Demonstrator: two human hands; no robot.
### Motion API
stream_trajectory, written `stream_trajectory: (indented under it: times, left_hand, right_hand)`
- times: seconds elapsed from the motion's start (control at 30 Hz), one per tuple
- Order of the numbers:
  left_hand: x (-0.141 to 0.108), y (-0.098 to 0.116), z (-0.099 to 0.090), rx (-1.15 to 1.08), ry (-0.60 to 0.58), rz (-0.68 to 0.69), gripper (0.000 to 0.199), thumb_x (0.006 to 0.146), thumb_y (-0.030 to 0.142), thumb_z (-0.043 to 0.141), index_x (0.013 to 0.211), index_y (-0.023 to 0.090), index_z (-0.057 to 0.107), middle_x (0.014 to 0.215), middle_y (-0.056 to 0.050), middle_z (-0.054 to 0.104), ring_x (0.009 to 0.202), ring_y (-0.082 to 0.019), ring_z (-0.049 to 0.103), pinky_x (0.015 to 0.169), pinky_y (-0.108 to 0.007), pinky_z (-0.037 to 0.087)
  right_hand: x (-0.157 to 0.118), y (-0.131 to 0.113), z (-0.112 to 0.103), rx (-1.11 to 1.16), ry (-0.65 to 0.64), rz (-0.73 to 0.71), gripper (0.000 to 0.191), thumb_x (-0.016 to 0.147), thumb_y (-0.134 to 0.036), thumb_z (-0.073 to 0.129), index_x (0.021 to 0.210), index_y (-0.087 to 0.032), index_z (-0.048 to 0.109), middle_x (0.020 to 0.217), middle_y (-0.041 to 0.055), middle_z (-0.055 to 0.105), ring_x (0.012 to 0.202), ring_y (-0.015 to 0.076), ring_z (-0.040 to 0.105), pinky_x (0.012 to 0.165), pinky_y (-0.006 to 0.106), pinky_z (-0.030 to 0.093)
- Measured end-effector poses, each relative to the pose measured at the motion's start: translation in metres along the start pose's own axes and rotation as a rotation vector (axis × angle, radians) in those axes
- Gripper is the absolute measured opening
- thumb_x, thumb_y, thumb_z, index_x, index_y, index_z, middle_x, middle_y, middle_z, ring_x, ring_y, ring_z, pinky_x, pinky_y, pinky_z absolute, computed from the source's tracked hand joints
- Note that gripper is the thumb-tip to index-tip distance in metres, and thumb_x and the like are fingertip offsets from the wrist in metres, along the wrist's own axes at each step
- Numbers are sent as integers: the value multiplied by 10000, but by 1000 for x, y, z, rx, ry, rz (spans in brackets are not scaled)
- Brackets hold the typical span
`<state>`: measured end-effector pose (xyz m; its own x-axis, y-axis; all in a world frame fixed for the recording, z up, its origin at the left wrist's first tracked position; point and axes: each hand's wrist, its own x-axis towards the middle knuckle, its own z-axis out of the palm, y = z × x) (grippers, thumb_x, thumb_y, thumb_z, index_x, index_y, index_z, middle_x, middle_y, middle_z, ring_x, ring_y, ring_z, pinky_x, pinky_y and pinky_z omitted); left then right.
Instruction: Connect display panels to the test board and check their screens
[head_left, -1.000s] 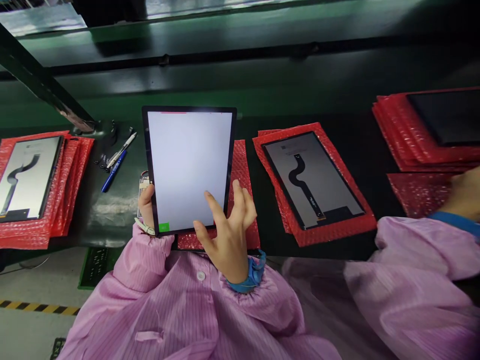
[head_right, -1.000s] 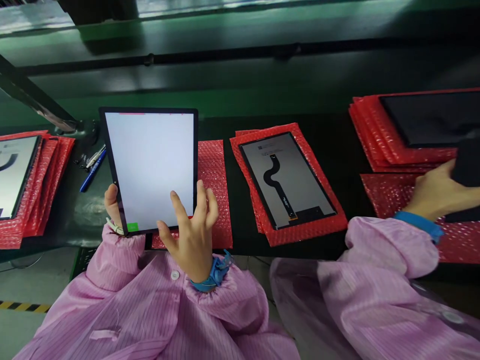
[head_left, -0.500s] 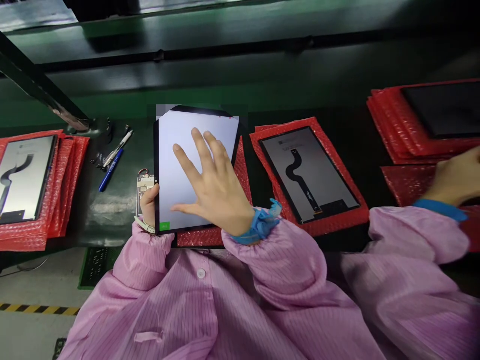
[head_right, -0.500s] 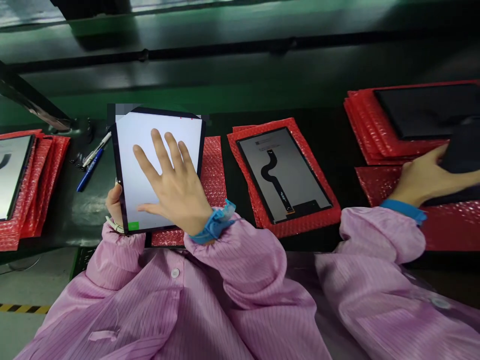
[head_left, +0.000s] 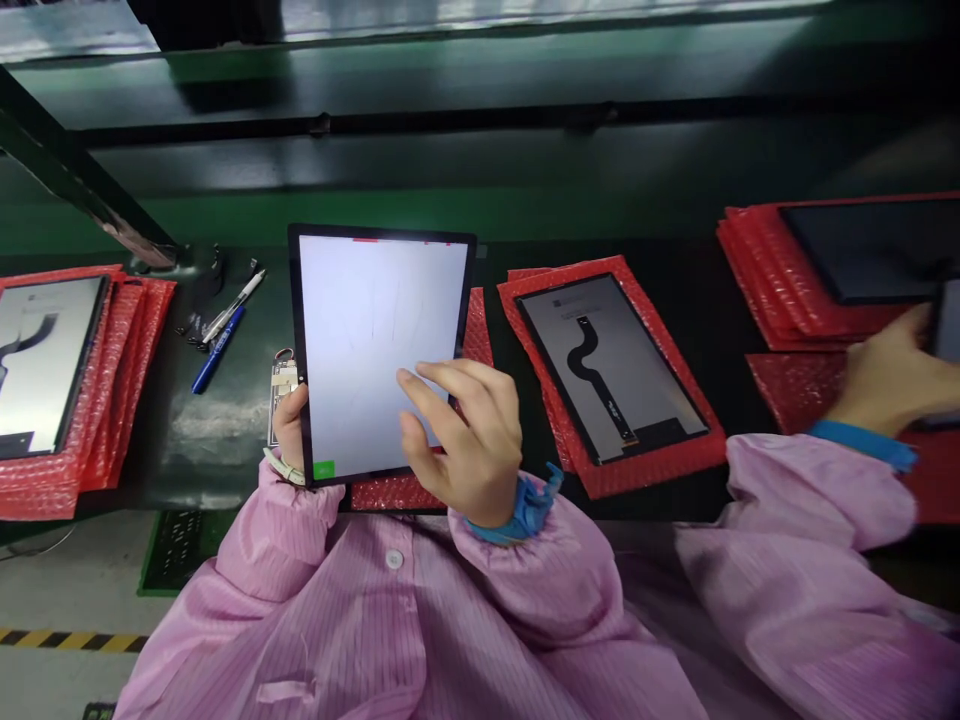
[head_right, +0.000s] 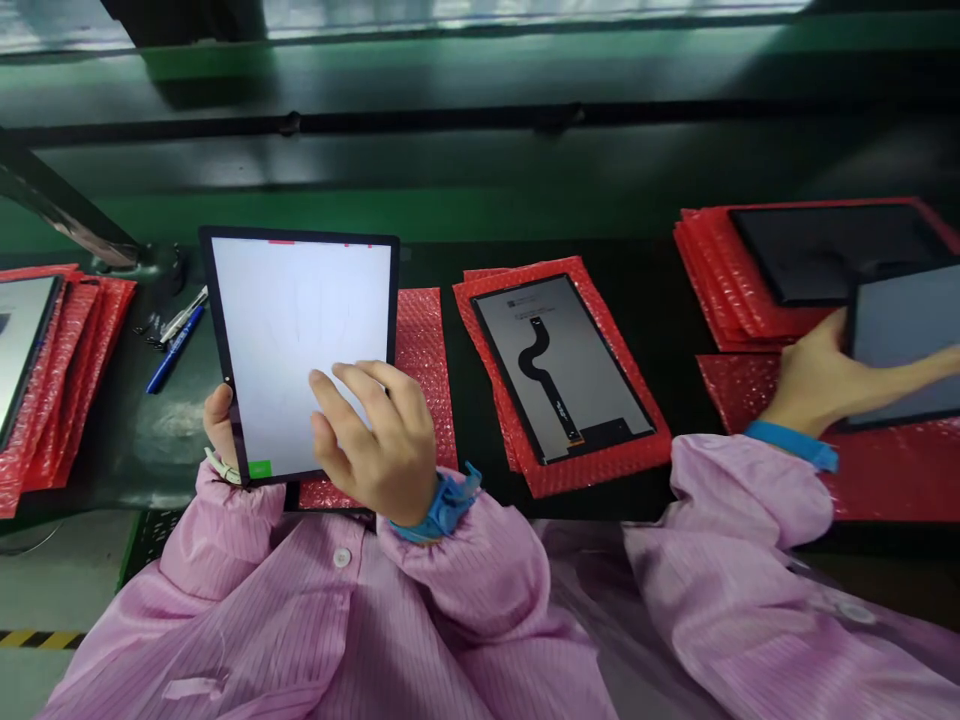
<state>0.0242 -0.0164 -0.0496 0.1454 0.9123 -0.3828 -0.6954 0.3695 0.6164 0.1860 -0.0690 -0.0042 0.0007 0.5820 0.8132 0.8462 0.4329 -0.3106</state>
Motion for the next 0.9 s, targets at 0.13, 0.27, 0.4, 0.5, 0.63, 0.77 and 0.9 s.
stream_trajectory:
  times: [0.13,0.27,0.4,0.5,0.63,0.77,0.9]
  left_hand:
    - [1,3,-5,-3,22,32,369,693,521,711,890,212,747,858,-41,769,963,-313,738,915,-431,600]
    - [4,1,-9,-9,73,117,272,690,447,709,835,222,756,770,-17,760,711,-240,725,742,-360,613]
    - [3,0,-10,-20,67,120,233,698,412,716,847,242,770,730,4,752,654,-229,718,695,-342,613]
    - [0,2,-8,-34,55,84,190,644,363,742,786,238,759,719,13,753,616,-213,715,631,-312,612]
    - [-4,4,-4,-34,43,28,140,625,321,708,724,225,730,699,15,749,595,-214,716,587,-307,609]
    - [-7,4,-1,-14,18,-3,195,613,328,698,765,214,743,730,1,761,617,-238,725,602,-333,614]
    - [-6,2,2,1,47,40,209,625,309,681,793,217,765,758,1,769,647,-233,727,638,-333,614]
  right_hand:
    - [-17,-2,-10,-113,-118,94,218,950,-260,605,1122,-178,711,1239,115,662,1180,273,528,975,438,518]
    - [-12,7,-20,-130,-92,136,178,949,-239,605,1086,-199,712,1273,106,650,1200,275,538,1014,461,496]
    - [17,38,-28,-162,-55,288,327,1007,-317,510,1272,-190,653,1214,121,672,1128,266,610,1030,475,489]
    - [38,66,-26,-149,-97,353,377,1023,-382,478,1290,-170,640,1187,127,685,1094,256,633,972,432,527]
    - [50,82,-18,-87,-58,355,253,1010,-320,495,993,-172,699,1013,88,707,965,215,661,851,358,552]
    - [48,74,-17,-101,47,328,187,971,-246,540,863,-173,676,900,67,693,878,199,654,785,334,542]
    - [42,58,-28,15,0,251,168,963,-234,567,858,-180,686,959,77,718,960,211,681,874,383,553]
